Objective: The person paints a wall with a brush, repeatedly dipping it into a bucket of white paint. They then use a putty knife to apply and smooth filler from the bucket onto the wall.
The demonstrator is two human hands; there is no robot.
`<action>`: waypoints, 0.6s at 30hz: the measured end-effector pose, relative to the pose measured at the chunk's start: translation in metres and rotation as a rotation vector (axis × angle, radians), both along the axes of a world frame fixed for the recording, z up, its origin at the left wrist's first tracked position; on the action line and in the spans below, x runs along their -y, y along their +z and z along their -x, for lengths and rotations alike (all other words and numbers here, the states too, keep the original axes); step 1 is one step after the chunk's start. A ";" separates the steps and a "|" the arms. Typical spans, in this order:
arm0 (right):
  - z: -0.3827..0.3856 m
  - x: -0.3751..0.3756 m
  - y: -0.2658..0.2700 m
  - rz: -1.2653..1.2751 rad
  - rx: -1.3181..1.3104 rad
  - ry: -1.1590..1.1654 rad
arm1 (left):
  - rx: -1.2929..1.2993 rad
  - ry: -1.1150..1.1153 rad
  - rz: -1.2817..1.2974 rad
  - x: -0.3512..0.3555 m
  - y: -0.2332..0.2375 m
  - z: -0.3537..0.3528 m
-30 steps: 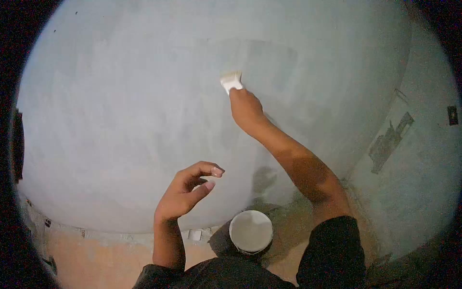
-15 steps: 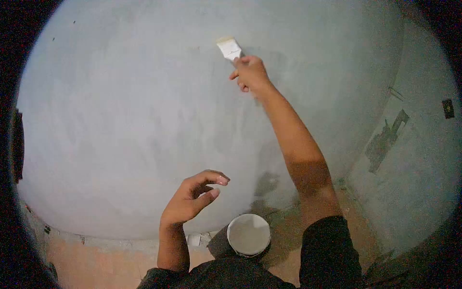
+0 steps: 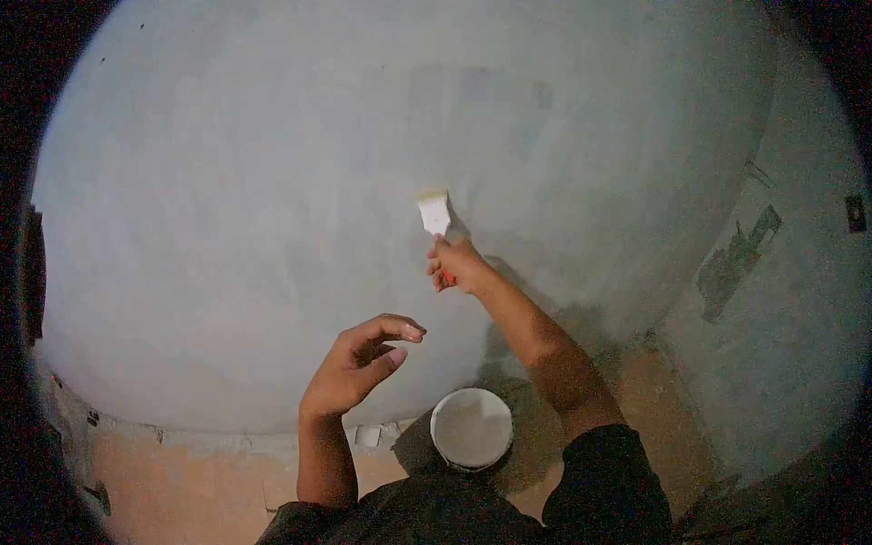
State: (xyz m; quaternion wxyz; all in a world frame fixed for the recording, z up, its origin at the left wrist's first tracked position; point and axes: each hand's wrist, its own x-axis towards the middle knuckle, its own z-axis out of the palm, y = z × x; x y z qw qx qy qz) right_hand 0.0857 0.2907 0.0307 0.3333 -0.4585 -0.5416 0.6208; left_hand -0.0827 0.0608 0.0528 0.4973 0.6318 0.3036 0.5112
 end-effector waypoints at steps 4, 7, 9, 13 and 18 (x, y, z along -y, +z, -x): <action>-0.009 0.005 -0.029 0.163 0.208 -0.028 | -0.020 0.016 0.006 0.001 0.007 -0.001; -0.026 -0.006 -0.011 0.257 0.204 0.014 | 0.003 0.019 0.017 0.002 0.006 -0.006; -0.035 -0.018 0.033 0.261 0.098 0.074 | -0.009 0.011 0.021 0.008 0.020 -0.004; -0.004 -0.013 0.152 -0.015 0.040 -0.004 | -0.029 0.003 0.017 0.004 0.018 0.018; 0.009 0.008 0.193 -0.243 0.048 -0.021 | 0.000 -0.011 0.061 0.010 0.010 0.023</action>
